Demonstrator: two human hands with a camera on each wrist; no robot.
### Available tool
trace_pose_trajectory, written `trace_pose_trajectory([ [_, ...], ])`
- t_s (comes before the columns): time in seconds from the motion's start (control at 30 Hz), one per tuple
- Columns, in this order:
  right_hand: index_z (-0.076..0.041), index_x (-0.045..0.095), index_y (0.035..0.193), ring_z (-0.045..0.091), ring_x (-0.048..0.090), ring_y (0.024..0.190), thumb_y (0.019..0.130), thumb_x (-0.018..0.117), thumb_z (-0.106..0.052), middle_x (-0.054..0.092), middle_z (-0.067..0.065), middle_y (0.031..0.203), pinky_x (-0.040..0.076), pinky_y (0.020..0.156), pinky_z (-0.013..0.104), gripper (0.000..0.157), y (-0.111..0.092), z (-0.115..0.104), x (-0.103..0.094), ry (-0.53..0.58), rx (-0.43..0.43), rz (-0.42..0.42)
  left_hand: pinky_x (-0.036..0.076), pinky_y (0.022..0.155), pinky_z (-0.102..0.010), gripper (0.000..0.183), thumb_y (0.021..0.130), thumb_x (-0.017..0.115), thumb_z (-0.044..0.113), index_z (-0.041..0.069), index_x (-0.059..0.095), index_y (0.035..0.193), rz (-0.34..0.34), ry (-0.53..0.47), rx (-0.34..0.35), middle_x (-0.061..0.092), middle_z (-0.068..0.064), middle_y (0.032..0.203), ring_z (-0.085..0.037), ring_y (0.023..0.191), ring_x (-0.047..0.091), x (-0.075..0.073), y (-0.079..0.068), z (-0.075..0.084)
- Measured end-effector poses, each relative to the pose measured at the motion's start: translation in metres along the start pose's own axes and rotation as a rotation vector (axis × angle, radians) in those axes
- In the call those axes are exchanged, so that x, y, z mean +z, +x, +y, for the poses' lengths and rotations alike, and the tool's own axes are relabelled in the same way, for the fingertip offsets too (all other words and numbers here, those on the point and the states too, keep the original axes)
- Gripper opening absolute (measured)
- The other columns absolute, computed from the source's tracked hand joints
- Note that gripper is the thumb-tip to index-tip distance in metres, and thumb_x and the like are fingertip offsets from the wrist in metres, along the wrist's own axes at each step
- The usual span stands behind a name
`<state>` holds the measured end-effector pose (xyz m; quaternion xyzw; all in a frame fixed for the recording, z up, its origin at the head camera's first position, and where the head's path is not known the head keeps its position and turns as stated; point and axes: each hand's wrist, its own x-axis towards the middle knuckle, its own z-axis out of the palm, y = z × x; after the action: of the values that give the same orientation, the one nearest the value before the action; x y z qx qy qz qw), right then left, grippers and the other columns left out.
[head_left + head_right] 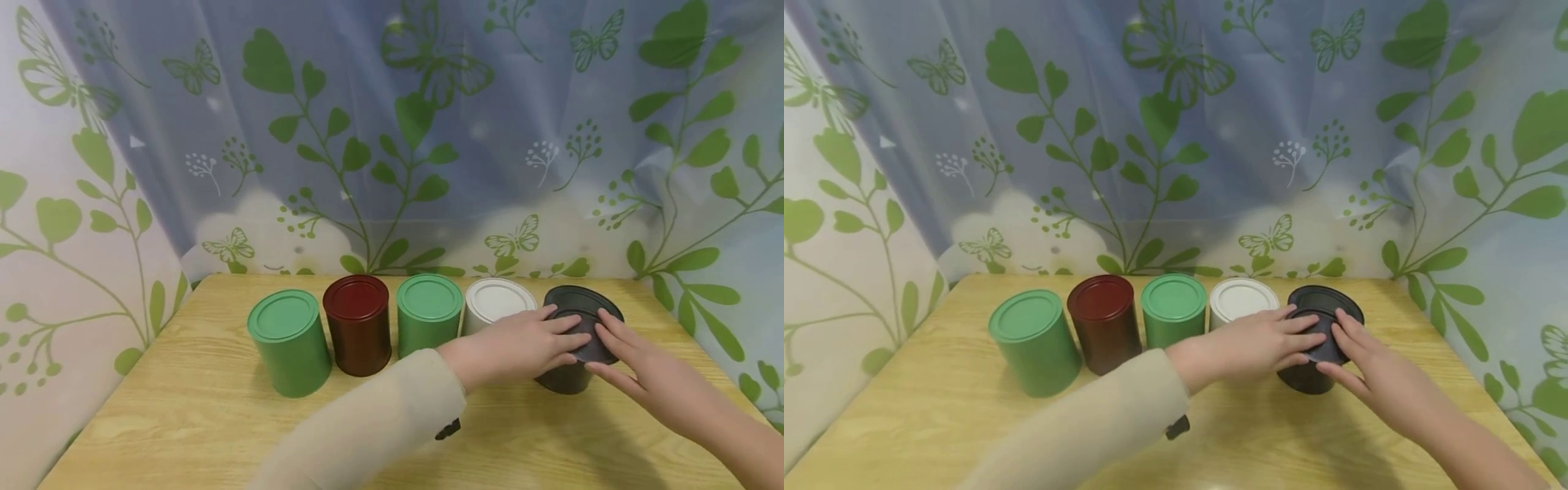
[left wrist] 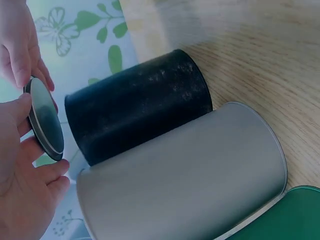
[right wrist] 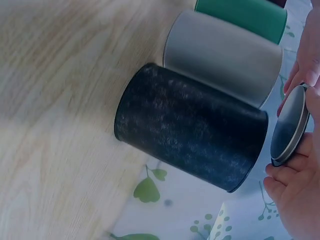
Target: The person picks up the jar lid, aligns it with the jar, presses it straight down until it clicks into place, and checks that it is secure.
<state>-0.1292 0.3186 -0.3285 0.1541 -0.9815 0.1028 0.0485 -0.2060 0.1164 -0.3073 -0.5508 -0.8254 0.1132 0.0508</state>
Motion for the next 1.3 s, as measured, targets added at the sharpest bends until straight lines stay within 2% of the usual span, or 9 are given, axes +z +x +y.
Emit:
trace_pose_trajectory([
  [0.13,0.008,0.034,0.14,0.049,0.043,0.117,0.093,0.054,-0.039,0.019,0.024,0.15,0.045,0.08,0.055,0.069,0.007,0.006,-0.005,0.011,-0.001,0.0,0.009,0.111,-0.022,0.051,0.099,0.023,0.046,0.033,0.019,0.148,-0.027,-0.087,-0.066,0.015,0.009,0.153,-0.01,0.139,0.014,0.0,0.009,-0.003],
  [0.33,0.008,0.033,0.14,0.05,0.039,0.12,0.094,0.054,-0.038,0.02,0.023,0.15,0.04,0.085,0.06,0.069,0.014,0.014,-0.007,0.05,0.0,0.011,0.006,0.111,-0.023,0.051,0.1,0.023,0.044,0.031,0.017,0.149,-0.085,-0.078,-0.071,0.011,0.009,0.154,-0.009,0.14,0.008,-0.001,0.023,-0.008],
  [0.53,0.009,0.03,0.141,0.052,0.033,0.122,0.095,0.051,-0.04,0.017,0.026,0.149,0.036,0.088,0.062,0.07,0.024,0.022,-0.005,0.096,0.022,-0.008,0.006,0.111,-0.022,0.051,0.099,0.024,0.046,0.036,0.013,0.148,-0.183,-0.225,-0.116,0.005,0.014,0.154,-0.01,0.14,0.002,-0.002,0.038,-0.017],
  [0.73,0.009,0.029,0.141,0.054,0.032,0.121,0.095,0.051,-0.04,0.018,0.03,0.147,0.037,0.086,0.062,0.07,0.03,0.03,-0.007,0.103,0.038,-0.031,0.006,0.11,-0.019,0.047,0.101,0.021,0.044,0.04,0.011,0.147,-0.235,-0.315,-0.165,0.001,0.019,0.152,-0.005,0.139,-0.003,-0.003,0.052,-0.021],
  [0.8,0.009,0.029,0.141,0.054,0.032,0.121,0.095,0.05,-0.041,0.018,0.03,0.147,0.037,0.086,0.062,0.071,0.033,0.031,-0.008,0.102,0.044,-0.038,0.004,0.109,-0.018,0.046,0.102,0.019,0.043,0.04,0.011,0.147,-0.236,-0.314,-0.175,0.001,0.021,0.152,-0.002,0.138,-0.004,-0.002,0.055,-0.022],
  [0.93,0.009,0.029,0.141,0.054,0.036,0.119,0.095,0.049,-0.042,0.021,0.032,0.145,0.039,0.085,0.061,0.072,0.038,0.031,-0.009,0.096,0.044,-0.048,0.0,0.109,-0.018,0.046,0.103,0.017,0.04,0.036,0.011,0.148,-0.218,-0.24,-0.172,0.005,0.019,0.152,0.001,0.137,-0.003,-0.001,0.06,-0.023],
  [1.13,0.01,0.03,0.14,0.054,0.037,0.118,0.095,0.047,-0.045,0.021,0.032,0.145,0.038,0.086,0.061,0.073,0.043,0.033,-0.009,0.096,0.052,-0.075,0.001,0.109,-0.017,0.046,0.103,0.017,0.04,0.036,0.012,0.148,-0.224,-0.192,-0.181,0.008,0.02,0.152,0.003,0.137,-0.001,0.002,0.065,-0.023],
  [1.3,0.01,0.028,0.141,0.054,0.035,0.12,0.096,0.046,-0.044,0.018,0.032,0.146,0.035,0.088,0.063,0.072,0.042,0.035,-0.009,0.11,0.064,-0.094,-0.001,0.11,-0.02,0.047,0.103,0.016,0.041,0.035,0.012,0.149,-0.218,-0.09,-0.157,0.01,0.021,0.151,0.003,0.137,-0.001,0.006,0.07,-0.019],
])
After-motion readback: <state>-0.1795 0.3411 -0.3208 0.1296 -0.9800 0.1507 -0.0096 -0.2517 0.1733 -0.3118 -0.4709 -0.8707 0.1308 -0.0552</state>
